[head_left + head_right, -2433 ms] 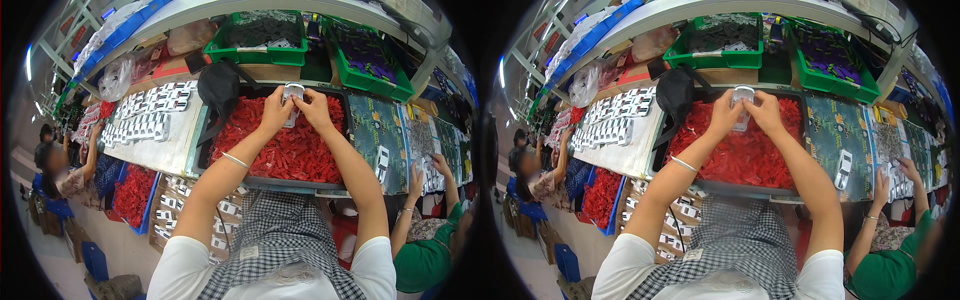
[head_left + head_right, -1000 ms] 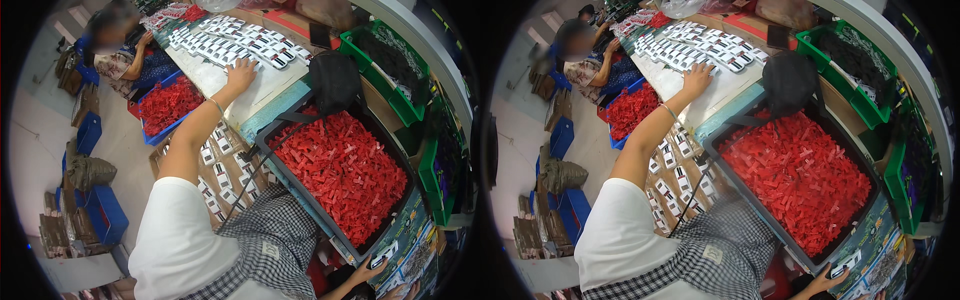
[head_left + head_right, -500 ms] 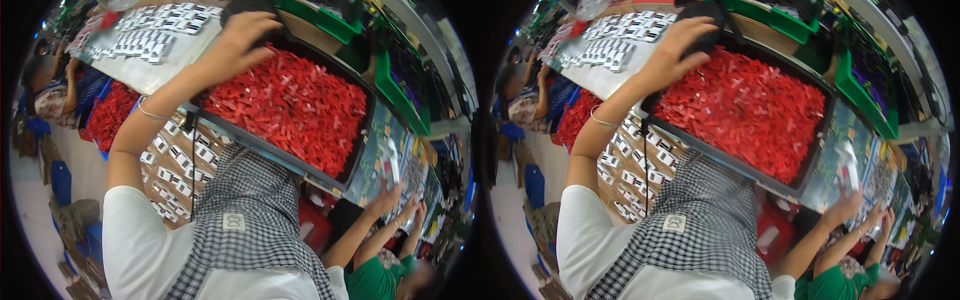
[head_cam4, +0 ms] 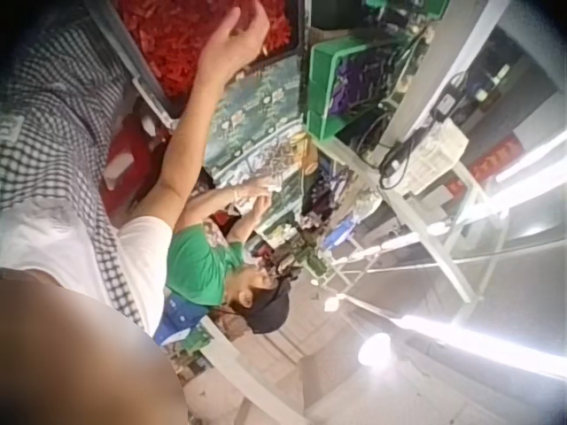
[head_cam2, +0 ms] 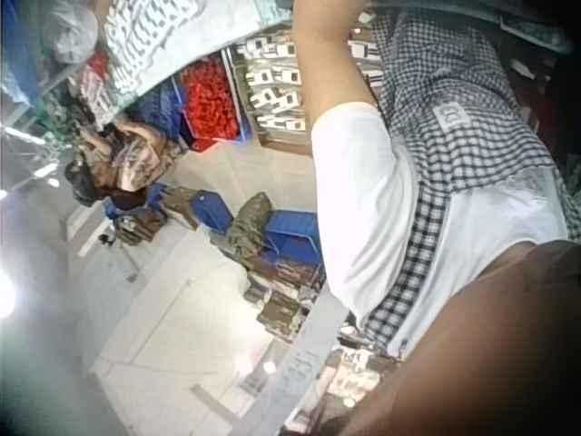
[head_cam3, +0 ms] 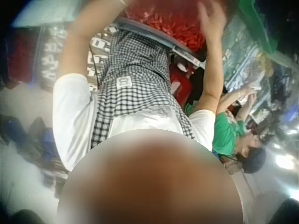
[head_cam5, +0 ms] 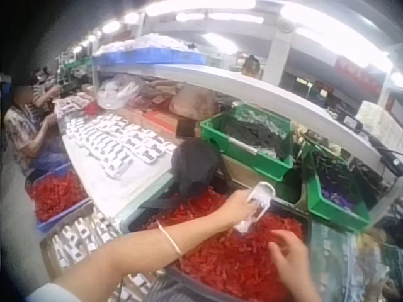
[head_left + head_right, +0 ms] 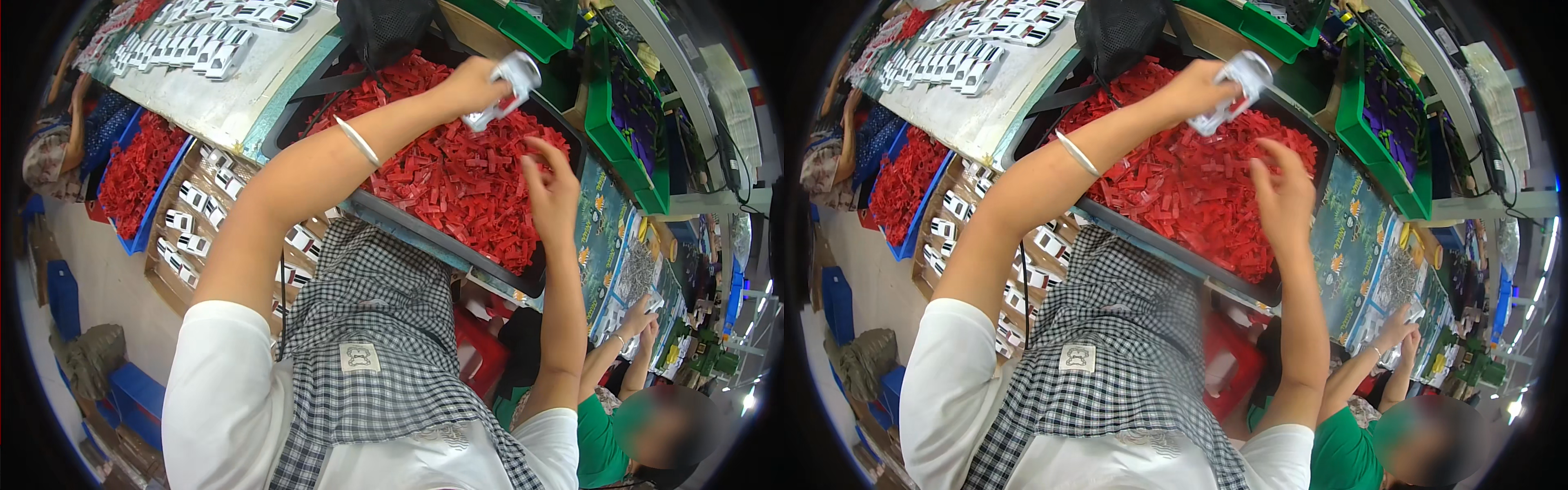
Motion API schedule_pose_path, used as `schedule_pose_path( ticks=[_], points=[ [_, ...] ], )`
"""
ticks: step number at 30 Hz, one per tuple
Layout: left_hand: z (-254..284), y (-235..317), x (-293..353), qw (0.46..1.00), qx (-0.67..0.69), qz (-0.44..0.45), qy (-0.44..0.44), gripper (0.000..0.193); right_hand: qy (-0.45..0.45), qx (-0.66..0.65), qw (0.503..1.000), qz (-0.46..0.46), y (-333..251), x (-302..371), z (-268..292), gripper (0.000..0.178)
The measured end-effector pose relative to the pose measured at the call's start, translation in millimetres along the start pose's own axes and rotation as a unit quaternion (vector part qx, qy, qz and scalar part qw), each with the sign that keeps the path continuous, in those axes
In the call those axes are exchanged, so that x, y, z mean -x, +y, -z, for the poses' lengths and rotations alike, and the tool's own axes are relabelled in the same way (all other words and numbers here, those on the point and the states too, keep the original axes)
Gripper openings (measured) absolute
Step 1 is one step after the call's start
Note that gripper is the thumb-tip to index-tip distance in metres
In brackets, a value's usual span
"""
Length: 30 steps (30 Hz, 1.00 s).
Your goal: The person repeatedly takes a toy car body from the table, installs red plastic pieces into it by hand, and sets it down.
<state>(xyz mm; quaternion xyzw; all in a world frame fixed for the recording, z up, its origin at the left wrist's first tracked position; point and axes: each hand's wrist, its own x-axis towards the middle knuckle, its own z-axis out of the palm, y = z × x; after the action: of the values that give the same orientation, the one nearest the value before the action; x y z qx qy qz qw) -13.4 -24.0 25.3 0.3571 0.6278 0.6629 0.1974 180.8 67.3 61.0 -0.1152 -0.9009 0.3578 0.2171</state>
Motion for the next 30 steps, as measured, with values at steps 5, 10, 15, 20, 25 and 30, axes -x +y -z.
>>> schedule_pose_path(
  ticks=[5, 10, 15, 20, 25, 30],
  points=[
    [15.5, -6.4, -16.7, 0.989, 0.117, 0.064, 0.069, 0.022, -0.097, 0.218, 0.959, 0.154, 7.5, -33.5, -43.4, 0.016],
    [15.3, -4.1, -18.4, 0.987, 0.120, 0.065, 0.090, 0.023, -0.148, 0.226, 0.955, 0.124, 29.0, -45.9, -57.7, 0.017],
    [9.7, -5.1, -16.8, 0.975, 0.184, 0.067, 0.108, 0.020, -0.038, 0.135, 0.990, -0.023, 20.4, -51.4, -37.9, 0.017],
    [6.3, -8.3, -13.5, 0.980, 0.153, 0.088, 0.092, 0.022, -0.010, 0.261, 0.965, 0.015, 26.8, -57.3, -33.9, 0.019],
    [0.8, -5.1, -12.5, 0.981, 0.145, 0.088, 0.091, 0.025, -0.020, 0.133, 0.990, -0.039, 28.8, -55.0, -20.8, 0.026],
    [2.9, -6.7, -11.0, 0.984, 0.139, 0.091, 0.066, 0.025, -0.080, 0.200, 0.972, 0.092, 29.3, -58.3, -9.7, 0.021]
  ],
)
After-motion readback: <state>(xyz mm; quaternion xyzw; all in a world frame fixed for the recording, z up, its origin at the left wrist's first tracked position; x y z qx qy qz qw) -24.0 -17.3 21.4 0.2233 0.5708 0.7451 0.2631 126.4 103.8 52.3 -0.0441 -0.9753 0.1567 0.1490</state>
